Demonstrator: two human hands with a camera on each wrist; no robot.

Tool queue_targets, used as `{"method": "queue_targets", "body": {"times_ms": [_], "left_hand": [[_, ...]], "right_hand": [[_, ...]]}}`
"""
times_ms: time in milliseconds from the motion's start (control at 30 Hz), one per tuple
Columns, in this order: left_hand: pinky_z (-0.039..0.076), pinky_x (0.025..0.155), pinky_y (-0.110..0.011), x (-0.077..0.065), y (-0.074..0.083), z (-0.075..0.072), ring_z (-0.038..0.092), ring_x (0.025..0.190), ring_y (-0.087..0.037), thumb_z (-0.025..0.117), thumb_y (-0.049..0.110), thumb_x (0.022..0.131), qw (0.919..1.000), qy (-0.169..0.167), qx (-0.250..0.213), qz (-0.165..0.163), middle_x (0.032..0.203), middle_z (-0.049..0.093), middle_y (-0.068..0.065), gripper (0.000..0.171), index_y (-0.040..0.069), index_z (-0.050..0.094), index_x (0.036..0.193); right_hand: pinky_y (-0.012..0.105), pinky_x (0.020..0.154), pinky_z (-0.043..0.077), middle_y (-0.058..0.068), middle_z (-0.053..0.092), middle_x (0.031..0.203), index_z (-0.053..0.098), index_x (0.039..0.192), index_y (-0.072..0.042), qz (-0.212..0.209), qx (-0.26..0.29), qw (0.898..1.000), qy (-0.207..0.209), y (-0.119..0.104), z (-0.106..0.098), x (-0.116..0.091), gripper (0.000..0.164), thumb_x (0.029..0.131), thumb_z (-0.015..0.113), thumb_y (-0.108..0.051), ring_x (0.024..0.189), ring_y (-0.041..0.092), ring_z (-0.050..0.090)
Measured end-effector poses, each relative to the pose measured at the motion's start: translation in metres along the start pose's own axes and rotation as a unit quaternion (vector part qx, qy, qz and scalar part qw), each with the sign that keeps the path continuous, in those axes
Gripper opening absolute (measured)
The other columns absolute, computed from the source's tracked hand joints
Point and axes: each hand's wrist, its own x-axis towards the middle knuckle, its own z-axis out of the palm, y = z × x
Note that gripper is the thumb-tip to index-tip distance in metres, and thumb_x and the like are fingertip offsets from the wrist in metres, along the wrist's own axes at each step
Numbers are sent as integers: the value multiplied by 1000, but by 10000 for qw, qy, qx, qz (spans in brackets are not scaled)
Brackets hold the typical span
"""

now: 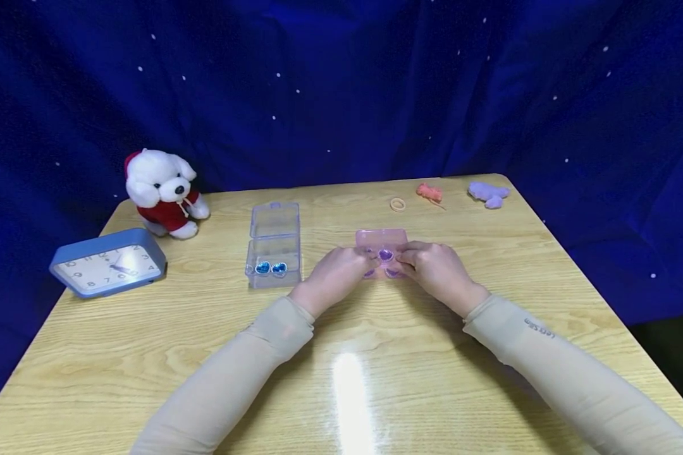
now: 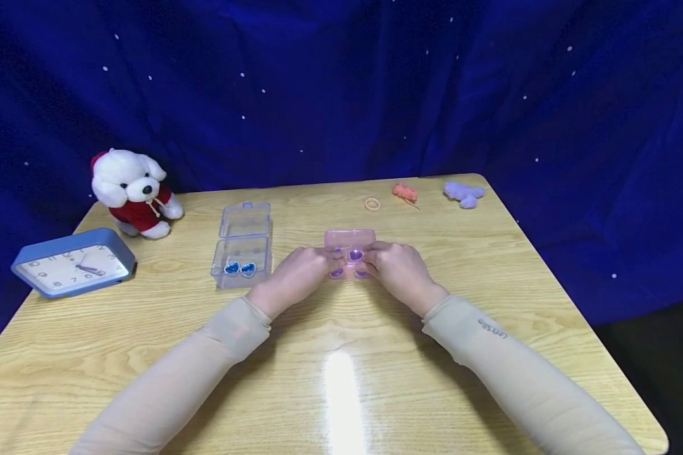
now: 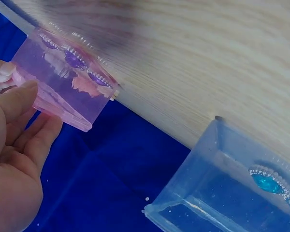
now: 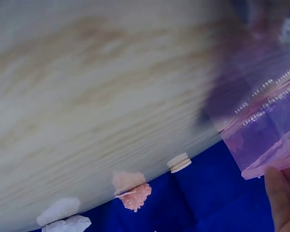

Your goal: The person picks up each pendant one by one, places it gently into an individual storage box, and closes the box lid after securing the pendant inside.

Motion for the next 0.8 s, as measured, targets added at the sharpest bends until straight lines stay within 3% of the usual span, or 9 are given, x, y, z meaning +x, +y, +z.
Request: {"method": "queue_targets", "body": {"times_ms": [200, 300, 433, 533, 633, 733, 800], "left_hand": [[56, 79, -25, 6, -3, -8, 69, 88, -16, 65, -3, 92, 9981, -219, -568, -12, 99, 73, -3, 21, 9, 76, 106], [54, 89, -30, 8, -7, -18, 68, 99, -20, 68, 6, 93, 9949, -450, -899, -92, 109, 72, -6, 21, 6, 73, 114], [48, 100, -36, -3, -22, -40, 63, 113, -27, 68, 20, 95, 9866, -416, -1334, -838, 124, 66, -13, 36, 1, 65, 126], [47, 101, -40, -26, -45, -64, 62, 115, -30, 67, 21, 97, 9657, 27, -1821, -1853, 131, 62, -17, 40, -1, 62, 130], [49, 98, -45, -60, -75, -81, 64, 111, -33, 64, 22, 98, 9353, 371, -2133, -2800, 127, 64, -18, 40, -2, 62, 130], [46, 99, -48, -97, -100, -87, 61, 115, -35, 59, 27, 100, 9053, 280, -2322, -3545, 125, 65, -20, 45, -5, 60, 132], [47, 98, -48, -118, -109, -84, 61, 114, -35, 56, 31, 102, 8782, 53, -2682, -3961, 128, 62, -23, 51, -6, 55, 137]], "right_hand": [[42, 71, 59, 12, 73, 93, 78, 86, -3, -47, 58, 9990, -437, -2, -11, 10, 11, 82, 82, -12, 84, 28, 71], [41, 73, 58, 9, 72, 88, 76, 81, -5, -67, 129, 9966, -810, -4, -21, 23, 6, 84, 79, -9, 81, 25, 70], [38, 77, 54, 7, 73, 83, 77, 82, -5, 213, 433, 9943, -952, -1, -31, 45, 7, 88, 75, -9, 75, 22, 68], [36, 77, 48, 5, 74, 82, 79, 88, -5, 803, 909, 9878, -979, 2, -36, 69, 12, 91, 73, -14, 69, 17, 65], [35, 77, 48, 4, 74, 85, 79, 97, -7, 1660, 1462, 9663, -1316, 2, -37, 99, 18, 95, 69, -22, 72, 16, 65], [37, 76, 57, 8, 75, 95, 77, 107, -7, 2322, 1811, 9381, -1825, -2, -29, 130, 26, 98, 65, -27, 82, 18, 69], [38, 85, 56, 11, 74, 103, 74, 115, -4, 2656, 2020, 9186, -2115, -6, -19, 150, 32, 99, 64, -29, 88, 20, 71]]}}
